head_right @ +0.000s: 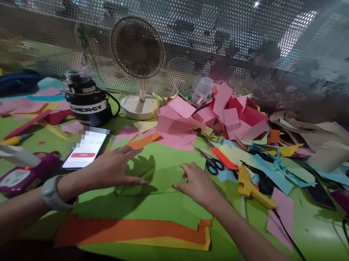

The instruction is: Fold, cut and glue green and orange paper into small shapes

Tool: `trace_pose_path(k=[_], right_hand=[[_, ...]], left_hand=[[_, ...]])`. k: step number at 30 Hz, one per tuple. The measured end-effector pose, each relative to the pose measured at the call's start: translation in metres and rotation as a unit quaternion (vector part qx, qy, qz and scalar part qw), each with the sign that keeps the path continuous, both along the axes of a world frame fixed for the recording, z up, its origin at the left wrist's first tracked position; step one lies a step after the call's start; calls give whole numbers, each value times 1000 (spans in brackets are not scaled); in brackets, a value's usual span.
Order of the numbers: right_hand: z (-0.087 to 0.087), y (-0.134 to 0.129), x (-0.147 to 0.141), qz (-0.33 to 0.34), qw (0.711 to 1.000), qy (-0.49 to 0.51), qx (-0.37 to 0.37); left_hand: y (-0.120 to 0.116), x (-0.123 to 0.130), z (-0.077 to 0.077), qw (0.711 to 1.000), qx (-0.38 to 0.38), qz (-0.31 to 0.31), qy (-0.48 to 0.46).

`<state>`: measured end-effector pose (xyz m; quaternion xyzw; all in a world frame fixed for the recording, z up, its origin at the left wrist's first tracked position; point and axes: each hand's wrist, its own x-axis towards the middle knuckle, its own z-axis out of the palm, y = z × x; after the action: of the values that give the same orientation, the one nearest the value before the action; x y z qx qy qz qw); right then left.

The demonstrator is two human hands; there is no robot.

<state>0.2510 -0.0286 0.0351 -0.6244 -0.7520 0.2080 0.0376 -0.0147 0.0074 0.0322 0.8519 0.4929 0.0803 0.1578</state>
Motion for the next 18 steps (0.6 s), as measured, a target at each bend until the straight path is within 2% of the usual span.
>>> trace_pose_path(k=[6, 15, 18], right_hand=[[-5, -5, -6, 47, 997, 22, 58], [-2, 4, -9, -47, 995, 69, -49], [-7, 9, 0, -47, 986, 143, -68]], left_hand=[[0, 0, 0, 1000, -10, -6, 14], [5, -2, -7, 1000, -11, -10, -5], [9, -3, -4, 997, -49, 21, -62]])
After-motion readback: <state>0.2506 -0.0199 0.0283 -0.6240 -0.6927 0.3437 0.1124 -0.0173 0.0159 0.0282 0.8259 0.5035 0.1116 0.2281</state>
